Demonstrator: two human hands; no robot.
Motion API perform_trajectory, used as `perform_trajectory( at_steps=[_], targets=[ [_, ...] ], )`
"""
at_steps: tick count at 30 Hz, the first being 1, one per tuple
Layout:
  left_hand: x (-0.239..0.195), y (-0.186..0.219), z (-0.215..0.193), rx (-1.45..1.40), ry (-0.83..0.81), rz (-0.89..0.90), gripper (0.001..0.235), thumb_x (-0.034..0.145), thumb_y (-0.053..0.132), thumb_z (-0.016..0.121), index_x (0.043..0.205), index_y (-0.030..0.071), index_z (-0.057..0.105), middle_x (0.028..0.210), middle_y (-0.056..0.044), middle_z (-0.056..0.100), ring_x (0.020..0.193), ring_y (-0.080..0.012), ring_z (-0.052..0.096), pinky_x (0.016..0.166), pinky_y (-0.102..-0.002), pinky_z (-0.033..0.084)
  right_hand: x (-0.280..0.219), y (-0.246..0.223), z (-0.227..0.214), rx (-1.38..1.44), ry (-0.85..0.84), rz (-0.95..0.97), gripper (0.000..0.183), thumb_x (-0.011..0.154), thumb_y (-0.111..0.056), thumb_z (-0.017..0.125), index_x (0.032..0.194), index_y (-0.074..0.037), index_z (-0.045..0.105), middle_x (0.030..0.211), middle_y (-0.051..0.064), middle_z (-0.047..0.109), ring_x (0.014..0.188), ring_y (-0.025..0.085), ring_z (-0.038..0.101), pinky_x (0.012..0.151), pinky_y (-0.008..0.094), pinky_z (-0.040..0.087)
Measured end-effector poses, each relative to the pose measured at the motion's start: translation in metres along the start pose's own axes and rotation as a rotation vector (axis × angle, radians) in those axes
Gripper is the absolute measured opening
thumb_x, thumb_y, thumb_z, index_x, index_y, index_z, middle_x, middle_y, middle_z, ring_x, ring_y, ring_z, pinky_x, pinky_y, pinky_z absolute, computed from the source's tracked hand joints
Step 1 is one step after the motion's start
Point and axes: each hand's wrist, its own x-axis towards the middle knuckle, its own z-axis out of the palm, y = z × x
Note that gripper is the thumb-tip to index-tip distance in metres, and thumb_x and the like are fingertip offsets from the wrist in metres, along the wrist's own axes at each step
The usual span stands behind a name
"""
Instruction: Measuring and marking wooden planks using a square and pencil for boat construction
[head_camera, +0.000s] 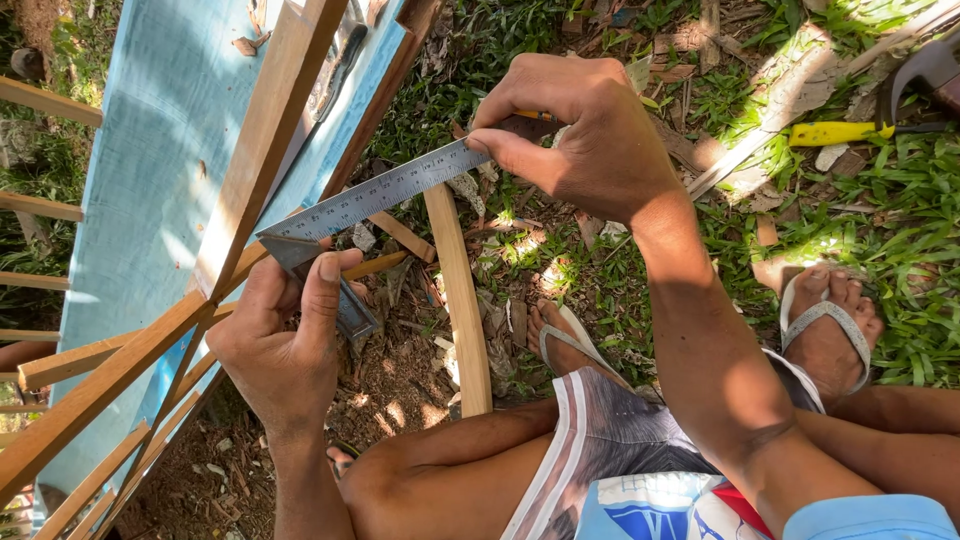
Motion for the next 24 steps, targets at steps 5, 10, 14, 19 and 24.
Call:
perform_trajectory(
  at_steps=[5, 10, 14, 19, 24],
  targets=[
    [0.0033, 0.0070, -0.0003, -0.073, -0.015, 0.041, 0.029, 0.129, 0.021, 0.077, 0.132, -0.004, 0.090, 0.109, -0.011, 0.089, 0.089, -0.0189, 0.090, 0.075, -0.028, 0.070, 0.0004, -0.0004, 0.0012, 0.038, -0.004, 0.006, 0.013, 0.119, 0.011, 0.096, 0.113, 0.003, 0.089, 0.108, 0.015, 0.087, 0.096, 0.024, 0.080, 0.088, 0.040, 0.063],
    [0.0029, 0.0065, 0.0009, -0.082, -0.020, 0.015, 0.027, 0.129, 0.021, 0.078, 0.132, -0.002, 0.090, 0.110, -0.009, 0.089, 0.090, -0.0196, 0.091, 0.074, -0.026, 0.068, -0.0011, 0.0020, 0.0019, 0.034, -0.007, 0.009, 0.015, 0.120, 0.011, 0.096, 0.111, 0.003, 0.087, 0.108, 0.014, 0.085, 0.096, 0.026, 0.077, 0.088, 0.042, 0.060],
    [0.0044, 0.0048, 0.0027, -0.131, -0.032, -0.011, 0.026, 0.129, 0.019, 0.076, 0.130, -0.006, 0.084, 0.116, -0.010, 0.093, 0.087, -0.0158, 0.087, 0.074, -0.026, 0.068, -0.0009, 0.0026, 0.0018, 0.033, -0.016, 0.019, 0.013, 0.120, 0.009, 0.095, 0.113, 0.003, 0.087, 0.109, 0.015, 0.085, 0.097, 0.026, 0.078, 0.088, 0.042, 0.060],
    [0.0041, 0.0019, 0.0024, -0.062, -0.020, -0.008, 0.027, 0.128, 0.025, 0.079, 0.133, 0.001, 0.091, 0.102, -0.004, 0.090, 0.089, -0.0153, 0.091, 0.070, -0.023, 0.061, -0.0011, 0.0019, 0.0026, 0.063, -0.022, 0.040, 0.011, 0.120, 0.008, 0.094, 0.114, 0.004, 0.087, 0.110, 0.015, 0.085, 0.098, 0.026, 0.078, 0.088, 0.042, 0.061],
    [0.0061, 0.0035, 0.0038, -0.050, -0.006, 0.009, 0.025, 0.127, 0.026, 0.080, 0.130, 0.002, 0.090, 0.100, -0.005, 0.090, 0.089, -0.0169, 0.093, 0.067, -0.023, 0.062, -0.0009, 0.0034, 0.0061, 0.069, -0.017, 0.046, 0.011, 0.119, 0.007, 0.094, 0.112, 0.002, 0.087, 0.108, 0.014, 0.084, 0.095, 0.024, 0.076, 0.086, 0.040, 0.058]
  ],
)
